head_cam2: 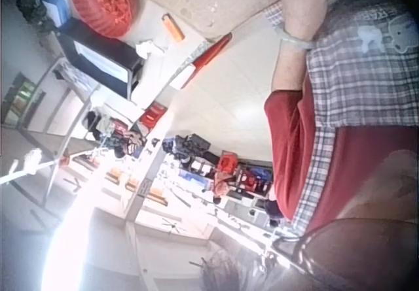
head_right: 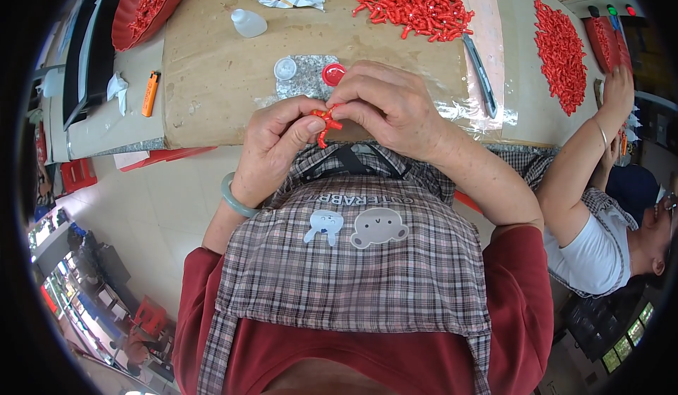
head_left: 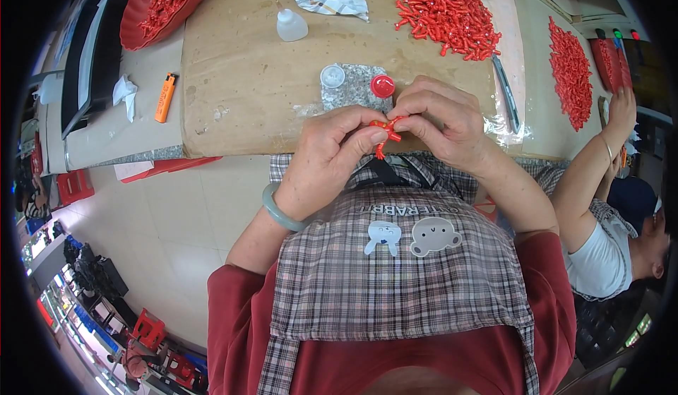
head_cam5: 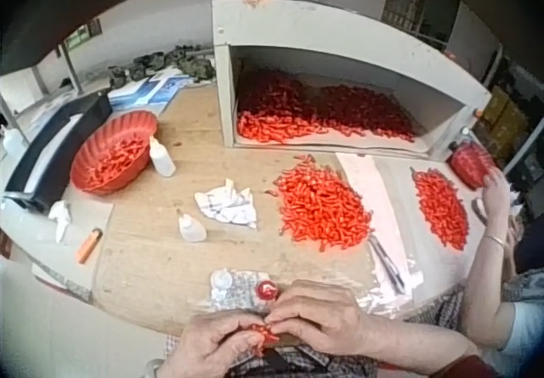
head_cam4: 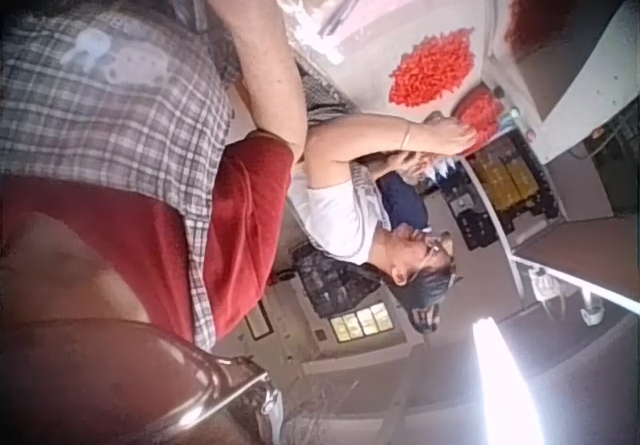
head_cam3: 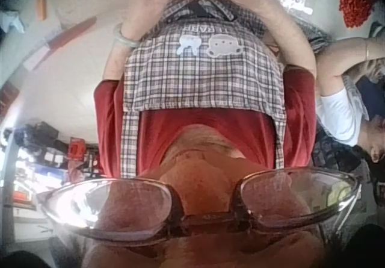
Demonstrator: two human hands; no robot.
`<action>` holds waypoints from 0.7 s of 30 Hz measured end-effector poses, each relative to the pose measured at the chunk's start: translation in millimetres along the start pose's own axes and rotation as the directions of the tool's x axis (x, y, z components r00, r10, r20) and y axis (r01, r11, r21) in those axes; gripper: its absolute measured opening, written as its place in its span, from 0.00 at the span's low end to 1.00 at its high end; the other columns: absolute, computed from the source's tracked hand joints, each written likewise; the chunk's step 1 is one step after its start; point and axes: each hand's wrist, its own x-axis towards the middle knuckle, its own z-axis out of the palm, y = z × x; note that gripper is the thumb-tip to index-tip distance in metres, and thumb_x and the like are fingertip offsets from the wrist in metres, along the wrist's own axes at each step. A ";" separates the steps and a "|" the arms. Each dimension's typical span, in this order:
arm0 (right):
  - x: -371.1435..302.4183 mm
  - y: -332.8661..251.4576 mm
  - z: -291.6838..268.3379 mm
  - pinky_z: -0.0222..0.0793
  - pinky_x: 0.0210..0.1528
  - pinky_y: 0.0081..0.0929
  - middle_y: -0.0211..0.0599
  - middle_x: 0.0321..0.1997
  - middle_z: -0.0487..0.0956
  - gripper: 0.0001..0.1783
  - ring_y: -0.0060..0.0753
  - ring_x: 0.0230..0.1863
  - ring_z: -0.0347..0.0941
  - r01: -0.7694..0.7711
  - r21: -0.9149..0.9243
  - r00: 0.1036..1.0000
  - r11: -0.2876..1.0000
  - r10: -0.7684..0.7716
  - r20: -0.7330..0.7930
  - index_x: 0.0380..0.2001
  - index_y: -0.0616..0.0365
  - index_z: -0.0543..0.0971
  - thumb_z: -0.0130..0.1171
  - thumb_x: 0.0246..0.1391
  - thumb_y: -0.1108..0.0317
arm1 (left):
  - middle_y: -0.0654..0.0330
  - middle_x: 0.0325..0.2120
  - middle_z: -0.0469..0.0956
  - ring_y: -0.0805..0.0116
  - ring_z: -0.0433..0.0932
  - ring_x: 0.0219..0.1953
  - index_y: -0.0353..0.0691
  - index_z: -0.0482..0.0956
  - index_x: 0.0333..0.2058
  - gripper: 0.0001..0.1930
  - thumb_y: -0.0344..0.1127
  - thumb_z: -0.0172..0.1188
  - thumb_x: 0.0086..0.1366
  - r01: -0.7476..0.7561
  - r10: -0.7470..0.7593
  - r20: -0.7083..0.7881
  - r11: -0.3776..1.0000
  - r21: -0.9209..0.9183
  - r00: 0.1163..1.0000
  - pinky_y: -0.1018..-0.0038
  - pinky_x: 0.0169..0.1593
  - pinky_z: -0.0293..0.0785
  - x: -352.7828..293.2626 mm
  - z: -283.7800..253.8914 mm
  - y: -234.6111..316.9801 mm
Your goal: The person assembles small red plastic parts into larger units by hand, using a glue bottle to secure the components.
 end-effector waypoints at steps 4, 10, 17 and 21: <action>-2.9 1.0 1.4 0.73 0.32 0.29 0.35 0.30 0.79 0.06 0.36 0.32 0.77 0.029 -0.021 1.000 0.999 -0.029 -0.011 0.30 0.59 0.79 0.67 0.47 0.75 | 0.54 0.30 0.80 0.65 0.79 0.31 0.32 0.79 0.39 0.09 0.33 0.58 0.67 0.002 -0.002 0.003 1.000 0.007 1.000 0.73 0.37 0.74 0.3 0.8 -0.9; -7.0 3.9 4.2 0.71 0.31 0.28 0.37 0.29 0.79 0.07 0.35 0.30 0.77 0.035 -0.002 0.999 0.999 -0.035 -0.022 0.30 0.60 0.80 0.67 0.46 0.75 | 0.54 0.29 0.80 0.65 0.79 0.31 0.32 0.80 0.39 0.10 0.34 0.58 0.67 -0.046 0.046 0.003 0.999 0.028 0.999 0.73 0.37 0.74 0.0 1.9 -2.4; -7.9 2.5 3.9 0.73 0.33 0.29 0.35 0.30 0.79 0.06 0.36 0.32 0.77 0.026 -0.007 1.000 1.000 -0.026 -0.017 0.30 0.60 0.79 0.66 0.47 0.75 | 0.55 0.28 0.80 0.65 0.78 0.30 0.32 0.80 0.39 0.10 0.34 0.58 0.67 -0.071 0.071 -0.004 0.995 0.072 0.997 0.73 0.36 0.73 0.1 2.1 -1.6; -8.6 2.1 4.1 0.73 0.33 0.29 0.36 0.29 0.79 0.06 0.36 0.32 0.77 0.014 0.004 1.000 1.000 -0.014 -0.014 0.30 0.60 0.79 0.66 0.47 0.75 | 0.55 0.28 0.80 0.66 0.78 0.30 0.32 0.80 0.38 0.10 0.34 0.58 0.67 -0.070 0.070 -0.007 0.995 0.076 0.998 0.73 0.36 0.73 -0.5 2.3 0.3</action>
